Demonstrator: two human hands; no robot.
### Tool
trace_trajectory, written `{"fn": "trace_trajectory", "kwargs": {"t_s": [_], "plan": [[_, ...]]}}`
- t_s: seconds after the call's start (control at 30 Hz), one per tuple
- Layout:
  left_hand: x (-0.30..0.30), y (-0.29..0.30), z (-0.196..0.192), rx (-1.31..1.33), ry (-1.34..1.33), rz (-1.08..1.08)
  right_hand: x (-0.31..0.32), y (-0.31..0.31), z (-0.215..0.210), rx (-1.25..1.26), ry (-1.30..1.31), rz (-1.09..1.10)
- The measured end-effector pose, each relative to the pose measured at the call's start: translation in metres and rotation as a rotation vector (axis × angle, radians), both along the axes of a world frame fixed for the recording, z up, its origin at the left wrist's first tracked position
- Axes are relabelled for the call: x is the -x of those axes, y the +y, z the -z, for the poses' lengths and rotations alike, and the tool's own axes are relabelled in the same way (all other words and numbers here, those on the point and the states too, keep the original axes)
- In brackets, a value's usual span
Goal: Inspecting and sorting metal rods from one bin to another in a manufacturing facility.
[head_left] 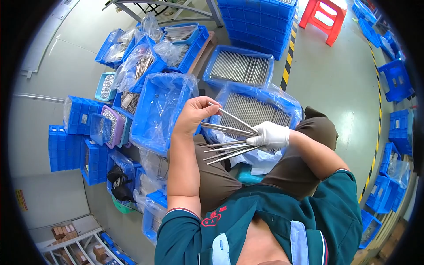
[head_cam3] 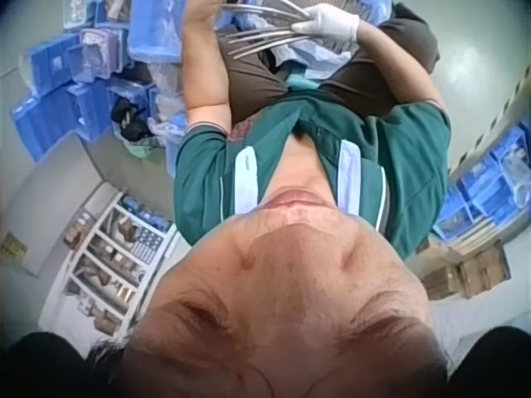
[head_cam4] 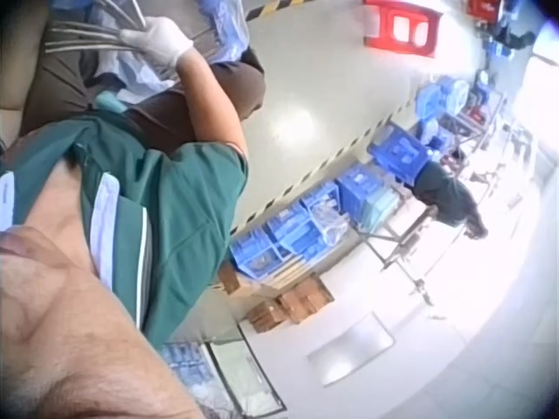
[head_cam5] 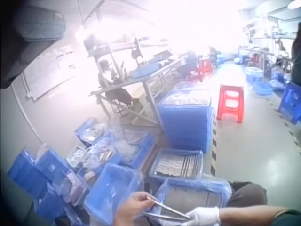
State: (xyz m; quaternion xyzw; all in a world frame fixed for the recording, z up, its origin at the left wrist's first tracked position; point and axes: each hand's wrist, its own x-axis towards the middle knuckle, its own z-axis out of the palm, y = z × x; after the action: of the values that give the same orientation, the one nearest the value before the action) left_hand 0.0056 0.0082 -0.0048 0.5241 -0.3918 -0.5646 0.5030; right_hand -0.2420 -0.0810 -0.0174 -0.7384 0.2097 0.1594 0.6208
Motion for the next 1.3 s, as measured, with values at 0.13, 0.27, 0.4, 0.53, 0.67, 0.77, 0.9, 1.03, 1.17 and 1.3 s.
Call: {"fn": "trace_trajectory", "kwargs": {"t_s": [0.13, 0.27, 0.4, 0.53, 0.67, 0.77, 0.9, 1.03, 1.17, 1.3], "plan": [[-0.022, 0.007, 0.001, 0.077, -0.219, -0.275, 0.001, -0.003, 0.0, -0.026, 0.038, -0.014], [-0.047, 0.007, 0.025, 0.116, -0.056, -0.609, -0.001, -0.003, 0.026, -0.429, -0.018, 0.242], [-0.037, -0.002, 0.041, 0.102, 0.153, -0.565, -0.011, -0.011, 0.052, -0.911, -0.225, 0.511], [-0.03, -0.014, 0.038, 0.146, 0.224, -0.553, -0.034, -0.049, 0.098, -1.316, -0.094, 0.733], [-0.035, -0.01, 0.039, 0.089, 0.275, -0.577, -0.066, -0.095, 0.161, -1.253, 0.016, 0.875], [-0.036, -0.008, 0.036, 0.098, 0.349, -0.586, -0.089, -0.143, 0.204, -1.242, -0.011, 0.855], [-0.044, 0.002, 0.03, 0.095, 0.448, -0.564, -0.136, -0.199, 0.249, -1.145, 0.094, 1.077], [-0.046, 0.004, 0.022, 0.069, 0.463, -0.593, -0.181, -0.24, 0.3, -1.148, 0.154, 1.245], [-0.055, 0.0, 0.025, 0.045, 0.471, -0.572, -0.212, -0.27, 0.352, -1.117, 0.026, 1.322], [-0.061, -0.008, 0.026, 0.032, 0.481, -0.576, -0.236, -0.287, 0.388, -0.987, 0.015, 1.339]]}}
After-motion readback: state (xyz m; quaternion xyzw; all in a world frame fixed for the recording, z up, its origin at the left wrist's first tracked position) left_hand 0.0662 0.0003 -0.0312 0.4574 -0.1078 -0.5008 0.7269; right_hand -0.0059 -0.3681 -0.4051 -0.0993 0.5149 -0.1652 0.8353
